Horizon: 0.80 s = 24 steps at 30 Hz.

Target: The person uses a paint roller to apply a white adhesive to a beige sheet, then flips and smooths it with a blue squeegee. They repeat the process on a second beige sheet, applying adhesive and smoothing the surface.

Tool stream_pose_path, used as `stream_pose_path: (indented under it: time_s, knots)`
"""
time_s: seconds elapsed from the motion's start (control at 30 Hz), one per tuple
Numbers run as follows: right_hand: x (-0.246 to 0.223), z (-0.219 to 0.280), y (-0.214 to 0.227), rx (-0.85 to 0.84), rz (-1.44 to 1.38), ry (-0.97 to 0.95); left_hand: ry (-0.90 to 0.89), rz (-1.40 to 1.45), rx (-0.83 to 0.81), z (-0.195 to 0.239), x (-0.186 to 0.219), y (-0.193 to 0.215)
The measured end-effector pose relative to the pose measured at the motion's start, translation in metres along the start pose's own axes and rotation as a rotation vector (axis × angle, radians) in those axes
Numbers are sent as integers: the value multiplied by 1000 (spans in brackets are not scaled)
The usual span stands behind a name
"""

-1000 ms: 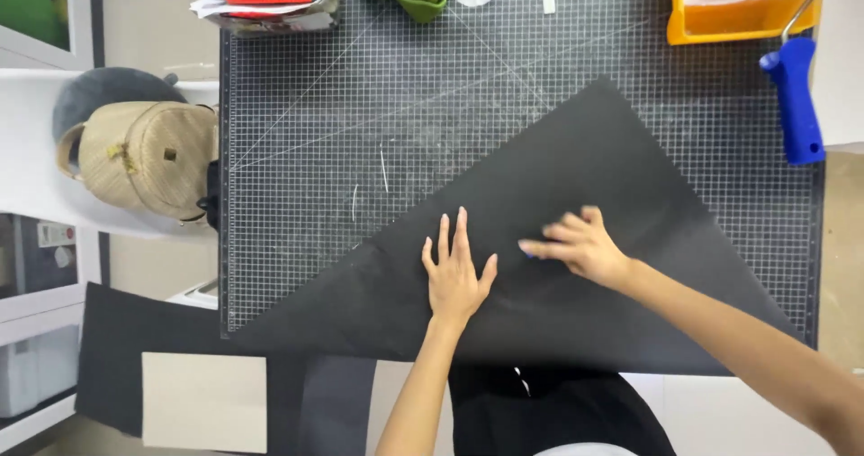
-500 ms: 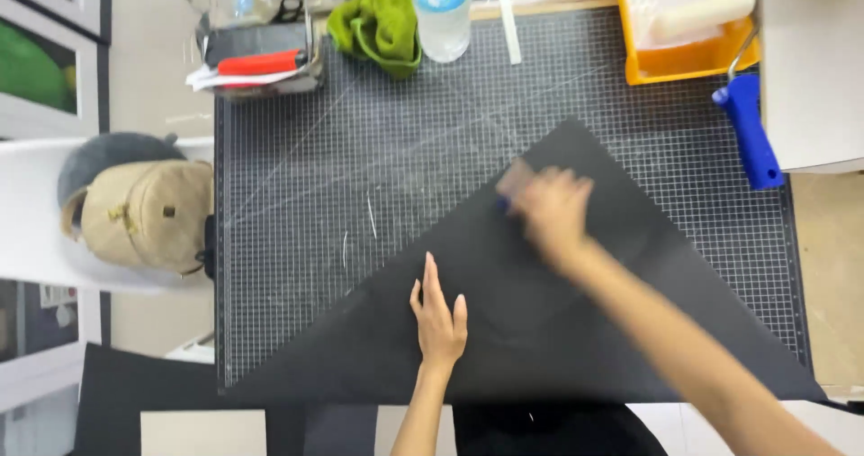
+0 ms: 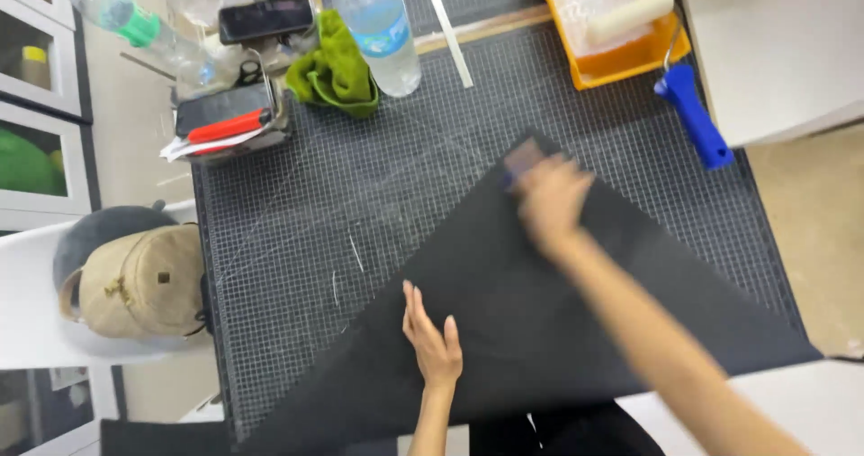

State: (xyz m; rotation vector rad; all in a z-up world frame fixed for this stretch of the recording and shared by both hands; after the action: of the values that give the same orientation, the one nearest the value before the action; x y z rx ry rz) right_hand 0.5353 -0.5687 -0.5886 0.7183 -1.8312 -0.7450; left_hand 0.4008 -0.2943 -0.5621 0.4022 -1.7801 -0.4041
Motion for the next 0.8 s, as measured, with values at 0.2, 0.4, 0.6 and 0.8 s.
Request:
stream_pose_path:
  time_s: [0.2,0.4,0.6,0.8]
  knots:
    - [-13,102,124,-226,-259,236,19,60,-80,-4,12,-1]
    - [8,183,14,-152,-383,202,-127,-295,-259,3,11,-26]
    - [71,130,-8,-178,-82,-273,-147,-413,-245,-2,10,-33]
    - [-24,236,116,84,-640,93,-120,-385,-272,-1,5,-31]
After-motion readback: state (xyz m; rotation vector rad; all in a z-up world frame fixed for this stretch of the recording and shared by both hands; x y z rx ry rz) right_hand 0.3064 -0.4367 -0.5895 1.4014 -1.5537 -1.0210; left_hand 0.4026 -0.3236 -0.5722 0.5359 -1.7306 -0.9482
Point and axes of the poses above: each hand's wrist, its own z-axis away from the middle knuckle, its own y-axis out of the back of the hand, x = y × z, the point moved 8 cm from there along -z, towards the middle knuckle, and after that the axes turned 13 degrees about z, right-handed, at the moved point
